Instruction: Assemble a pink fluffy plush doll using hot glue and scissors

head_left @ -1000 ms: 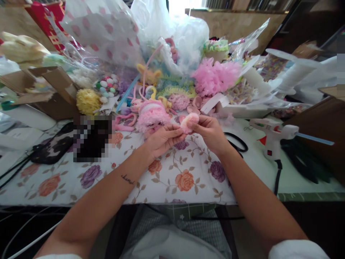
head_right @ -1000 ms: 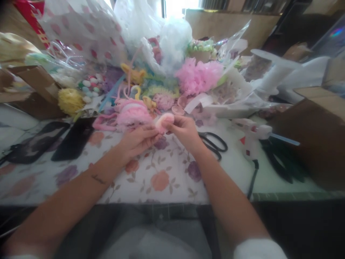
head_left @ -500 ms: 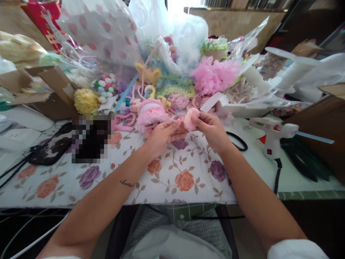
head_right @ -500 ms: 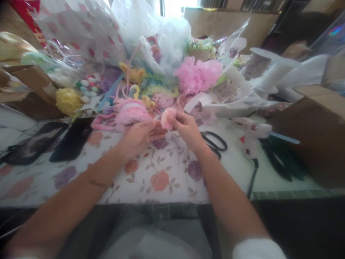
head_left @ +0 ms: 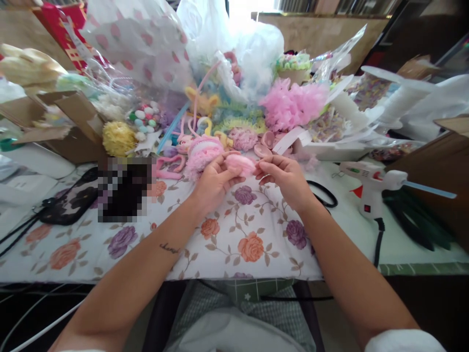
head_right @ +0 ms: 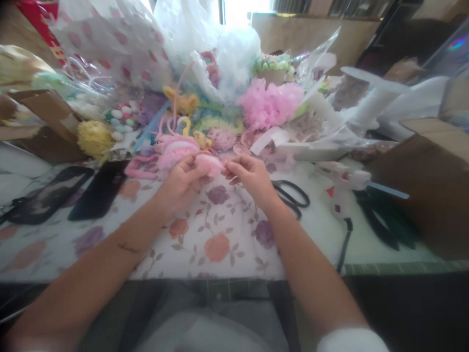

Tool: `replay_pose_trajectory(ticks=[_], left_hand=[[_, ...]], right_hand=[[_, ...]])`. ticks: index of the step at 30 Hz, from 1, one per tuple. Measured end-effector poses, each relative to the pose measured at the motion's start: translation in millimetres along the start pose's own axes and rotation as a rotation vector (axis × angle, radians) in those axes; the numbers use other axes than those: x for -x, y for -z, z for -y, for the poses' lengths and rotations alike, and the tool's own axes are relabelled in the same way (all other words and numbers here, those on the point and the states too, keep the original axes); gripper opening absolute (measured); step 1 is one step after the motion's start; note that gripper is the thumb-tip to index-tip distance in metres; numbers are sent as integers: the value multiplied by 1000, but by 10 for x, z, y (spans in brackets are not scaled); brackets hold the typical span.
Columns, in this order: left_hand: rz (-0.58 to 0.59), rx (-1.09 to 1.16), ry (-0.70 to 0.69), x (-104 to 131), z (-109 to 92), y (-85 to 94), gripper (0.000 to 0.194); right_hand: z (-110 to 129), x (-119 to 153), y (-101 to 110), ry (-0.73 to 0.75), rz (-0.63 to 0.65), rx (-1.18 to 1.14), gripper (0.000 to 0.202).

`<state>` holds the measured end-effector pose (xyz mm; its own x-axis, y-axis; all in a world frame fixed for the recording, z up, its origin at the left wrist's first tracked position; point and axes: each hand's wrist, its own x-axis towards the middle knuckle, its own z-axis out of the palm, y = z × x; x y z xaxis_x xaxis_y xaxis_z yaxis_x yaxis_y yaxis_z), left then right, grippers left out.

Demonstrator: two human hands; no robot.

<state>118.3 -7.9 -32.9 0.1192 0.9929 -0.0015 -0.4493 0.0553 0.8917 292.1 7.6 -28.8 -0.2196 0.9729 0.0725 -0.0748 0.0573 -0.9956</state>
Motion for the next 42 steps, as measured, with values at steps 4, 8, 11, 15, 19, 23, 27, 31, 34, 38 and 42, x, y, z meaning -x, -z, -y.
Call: replay_pose_trajectory(ticks=[4, 8, 11, 15, 19, 23, 27, 31, 34, 38, 42], left_hand=[[7, 53, 36, 7, 0, -20, 32], [40, -2, 40, 36, 39, -19, 37], [48, -314, -134, 55, 26, 5, 50], [54, -863, -526, 78, -12, 58, 53], [67, -956, -519, 98, 37, 116, 29], [40, -905, -496, 101, 97, 154, 25], [58, -940, -534, 115, 103, 163, 27], [13, -854, -497, 150, 69, 145, 24], [-16, -799, -458, 166, 26, 114, 21], [-43, -770, -411, 169, -21, 80, 17], [-19, -883, -428, 166, -33, 119, 16]], right_hand=[[11, 25, -27, -26, 69, 19, 22], [-16, 31, -39, -10, 63, 46, 25], [-40, 23, -22, 2, 25, 71, 22], [-46, 23, -21, -15, 16, 112, 22], [-45, 30, -60, -3, 50, 163, 24], [-65, 29, -88, 3, 51, 174, 27], [-92, 28, -94, 4, 43, 145, 27], [-89, 34, -99, -16, 75, 84, 26], [-46, 46, -89, -32, 77, 42, 23], [66, 91, -36, 181, 5, 237, 17], [133, 125, 16, 570, 71, 675, 17]])
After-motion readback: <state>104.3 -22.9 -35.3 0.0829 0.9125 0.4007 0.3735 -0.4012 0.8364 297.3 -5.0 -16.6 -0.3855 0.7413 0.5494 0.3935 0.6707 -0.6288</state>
